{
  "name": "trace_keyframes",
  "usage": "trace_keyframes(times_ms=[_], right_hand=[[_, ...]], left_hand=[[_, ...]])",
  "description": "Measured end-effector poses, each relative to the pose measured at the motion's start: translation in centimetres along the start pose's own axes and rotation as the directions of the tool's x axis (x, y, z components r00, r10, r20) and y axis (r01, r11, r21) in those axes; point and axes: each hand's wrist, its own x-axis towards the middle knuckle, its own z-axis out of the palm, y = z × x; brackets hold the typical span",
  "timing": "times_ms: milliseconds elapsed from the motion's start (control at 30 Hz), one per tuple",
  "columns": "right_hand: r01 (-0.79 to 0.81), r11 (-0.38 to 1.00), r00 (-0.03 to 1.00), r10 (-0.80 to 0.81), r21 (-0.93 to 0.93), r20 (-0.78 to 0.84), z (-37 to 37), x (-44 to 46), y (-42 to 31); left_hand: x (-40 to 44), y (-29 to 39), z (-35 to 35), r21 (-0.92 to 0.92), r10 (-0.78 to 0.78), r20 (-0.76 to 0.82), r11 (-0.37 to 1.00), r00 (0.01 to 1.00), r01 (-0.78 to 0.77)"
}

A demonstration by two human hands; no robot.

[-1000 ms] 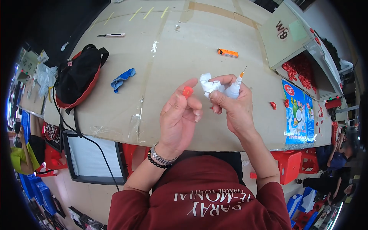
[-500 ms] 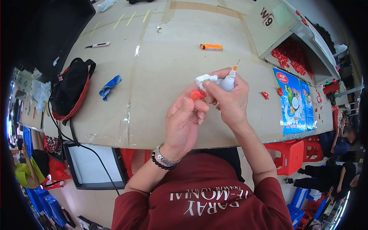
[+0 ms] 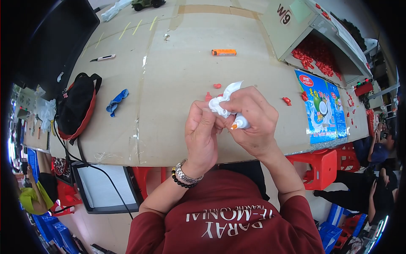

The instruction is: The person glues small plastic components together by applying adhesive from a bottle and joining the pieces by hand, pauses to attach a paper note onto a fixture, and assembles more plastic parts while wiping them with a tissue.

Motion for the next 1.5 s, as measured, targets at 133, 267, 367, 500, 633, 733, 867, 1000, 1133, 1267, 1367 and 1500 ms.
trace_keyframes(times_ms=[133, 267, 367, 500, 633, 733, 867, 1000, 1133, 1267, 1367, 1500], right_hand=[[0.087, 0.994, 0.995, -0.091, -0.067, -0.049, -0.5, -0.2, 1.1], [-0.223, 0.954, 0.95, 0.259, 0.201, -0.172, -1.5, -0.2, 0.9], [-0.525, 0.666, 0.786, 0.618, 0.529, 0.001, -1.8, -0.7, 0.8], [-0.665, 0.467, 0.667, 0.723, 0.583, 0.181, -1.1, -1.3, 0.7], [-0.584, 0.529, 0.725, 0.681, 0.616, 0.102, 0.0, -1.3, 0.5], [-0.545, 0.748, 0.811, 0.585, 0.379, 0.012, 0.0, -1.4, 1.3], [-0.549, 0.737, 0.816, 0.574, 0.393, 0.064, -0.5, -1.5, 2.0], [-0.602, 0.666, 0.76, 0.647, 0.44, 0.061, -0.9, -1.3, 1.6], [-0.654, 0.579, 0.717, 0.68, 0.487, 0.156, -1.2, -1.5, 1.8], [-0.709, 0.481, 0.67, 0.688, 0.515, 0.279, -1.6, -1.6, 2.3], [-0.703, 0.455, 0.676, 0.667, 0.546, 0.313, -1.6, -1.8, 3.0], [-0.704, 0.273, 0.616, 0.694, 0.656, 0.372, -1.7, -2.1, 3.5]], left_hand=[[0.3, -0.2, -0.5, 0.015, 0.012, 0.077, 1.0, 0.997, -0.014], [0.2, 0.1, -0.4, 0.033, 0.05, 0.076, 0.998, 0.996, -0.052], [0.5, 0.0, -0.7, 0.076, 0.062, 0.086, 0.995, 0.994, -0.068], [0.5, 0.0, -0.9, -0.04, -0.002, 0.203, 0.999, 0.979, 0.011], [0.3, -0.3, -1.1, -0.034, -0.05, 0.3, 0.997, 0.953, 0.063], [-0.1, -0.9, -1.2, -0.002, -0.034, 0.265, 0.999, 0.964, 0.036], [0.2, -1.1, -1.9, 0.096, -0.02, 0.274, 0.995, 0.962, -0.007], [0.6, -1.2, -0.6, 0.172, 0.033, 0.232, 0.982, 0.972, -0.074], [0.9, -1.1, -0.3, 0.183, 0.01, 0.186, 0.982, 0.982, -0.045], [1.7, -0.9, -1.4, 0.189, 0.0, 0.171, 0.981, 0.985, -0.033], [2.0, -0.8, -1.2, 0.13, -0.032, 0.183, 0.991, 0.983, 0.008], [3.1, -0.5, -0.8, 0.036, -0.191, 0.158, 0.982, 0.969, 0.187]])
